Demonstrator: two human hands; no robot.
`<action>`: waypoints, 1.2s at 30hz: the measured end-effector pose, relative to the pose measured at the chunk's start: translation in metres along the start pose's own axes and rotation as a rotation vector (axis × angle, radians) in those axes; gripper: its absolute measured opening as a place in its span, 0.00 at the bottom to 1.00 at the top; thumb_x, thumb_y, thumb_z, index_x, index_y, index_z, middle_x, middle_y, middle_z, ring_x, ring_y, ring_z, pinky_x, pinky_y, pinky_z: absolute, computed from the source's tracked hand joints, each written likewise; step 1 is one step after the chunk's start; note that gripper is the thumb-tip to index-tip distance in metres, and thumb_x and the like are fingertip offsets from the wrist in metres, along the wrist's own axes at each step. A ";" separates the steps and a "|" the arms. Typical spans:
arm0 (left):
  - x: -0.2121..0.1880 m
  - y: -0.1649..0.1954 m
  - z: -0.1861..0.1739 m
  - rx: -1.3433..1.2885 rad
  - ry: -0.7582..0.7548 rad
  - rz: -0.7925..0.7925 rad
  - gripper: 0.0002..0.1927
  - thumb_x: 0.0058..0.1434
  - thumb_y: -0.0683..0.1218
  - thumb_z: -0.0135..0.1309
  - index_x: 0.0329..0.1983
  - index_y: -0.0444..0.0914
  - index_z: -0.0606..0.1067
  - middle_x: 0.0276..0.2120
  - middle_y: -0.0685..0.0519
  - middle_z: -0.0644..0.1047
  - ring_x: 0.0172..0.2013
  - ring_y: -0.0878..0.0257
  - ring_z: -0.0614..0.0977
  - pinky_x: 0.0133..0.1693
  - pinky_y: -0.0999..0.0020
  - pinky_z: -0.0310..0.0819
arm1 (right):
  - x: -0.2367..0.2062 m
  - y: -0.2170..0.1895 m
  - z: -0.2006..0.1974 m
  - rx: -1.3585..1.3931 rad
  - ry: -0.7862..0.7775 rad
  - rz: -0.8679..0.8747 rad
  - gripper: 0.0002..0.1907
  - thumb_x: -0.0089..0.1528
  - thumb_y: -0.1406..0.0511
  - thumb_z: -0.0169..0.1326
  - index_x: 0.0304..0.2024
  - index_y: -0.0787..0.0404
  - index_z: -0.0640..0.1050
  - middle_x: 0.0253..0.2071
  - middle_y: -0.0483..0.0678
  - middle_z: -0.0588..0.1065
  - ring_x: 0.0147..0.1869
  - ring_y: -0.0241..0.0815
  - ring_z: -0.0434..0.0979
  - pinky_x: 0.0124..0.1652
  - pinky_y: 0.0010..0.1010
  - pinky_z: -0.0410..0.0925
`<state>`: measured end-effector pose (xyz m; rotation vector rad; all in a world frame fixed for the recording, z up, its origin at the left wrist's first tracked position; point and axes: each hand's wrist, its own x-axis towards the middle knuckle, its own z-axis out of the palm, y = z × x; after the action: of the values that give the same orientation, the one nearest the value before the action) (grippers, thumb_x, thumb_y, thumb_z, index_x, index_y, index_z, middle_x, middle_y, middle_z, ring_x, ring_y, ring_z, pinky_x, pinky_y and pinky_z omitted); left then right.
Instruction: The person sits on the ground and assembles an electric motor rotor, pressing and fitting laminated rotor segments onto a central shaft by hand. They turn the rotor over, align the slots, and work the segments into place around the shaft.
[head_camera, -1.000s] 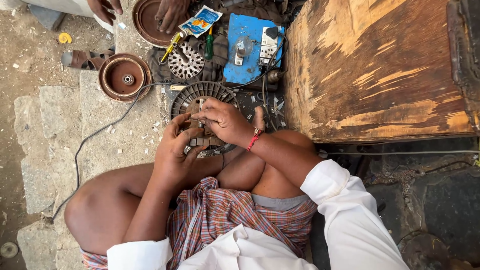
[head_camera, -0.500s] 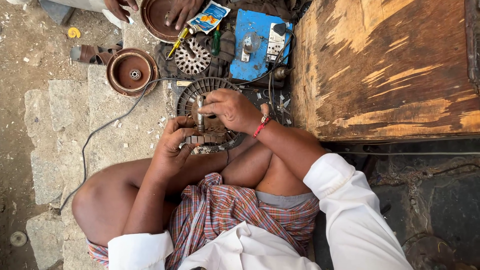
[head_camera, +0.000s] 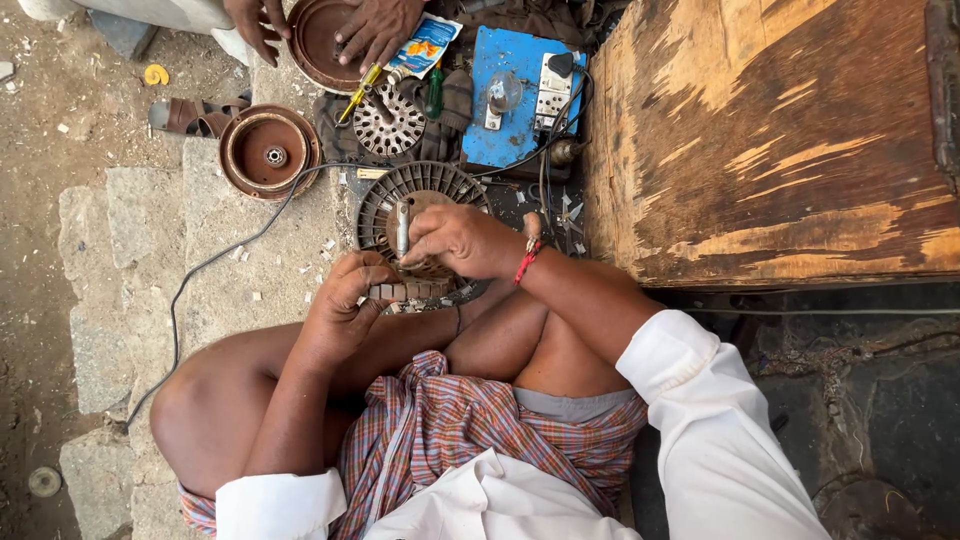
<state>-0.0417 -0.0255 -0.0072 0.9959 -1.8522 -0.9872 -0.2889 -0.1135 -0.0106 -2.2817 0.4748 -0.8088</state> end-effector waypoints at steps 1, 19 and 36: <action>0.001 0.001 0.000 0.000 0.012 -0.003 0.19 0.53 0.32 0.62 0.47 0.38 0.75 0.47 0.49 0.76 0.51 0.52 0.78 0.52 0.62 0.74 | 0.000 0.000 0.000 -0.037 0.014 0.060 0.17 0.58 0.74 0.61 0.45 0.49 0.84 0.43 0.41 0.78 0.51 0.41 0.78 0.51 0.38 0.74; -0.005 -0.008 0.004 0.073 0.008 0.019 0.21 0.51 0.32 0.62 0.48 0.37 0.75 0.50 0.47 0.77 0.53 0.49 0.78 0.53 0.59 0.73 | 0.001 -0.007 -0.003 -0.162 0.067 0.016 0.18 0.56 0.75 0.56 0.43 0.48 0.84 0.41 0.40 0.78 0.50 0.44 0.77 0.49 0.37 0.72; -0.003 0.001 -0.001 0.170 -0.020 0.024 0.22 0.49 0.33 0.61 0.48 0.38 0.76 0.50 0.46 0.77 0.51 0.47 0.77 0.52 0.58 0.72 | 0.009 -0.019 -0.012 -0.257 -0.008 0.045 0.19 0.55 0.73 0.54 0.40 0.46 0.85 0.40 0.39 0.78 0.45 0.43 0.75 0.48 0.39 0.70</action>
<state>-0.0401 -0.0231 -0.0071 1.0643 -1.9858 -0.8396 -0.2882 -0.1106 0.0135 -2.4969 0.6570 -0.7527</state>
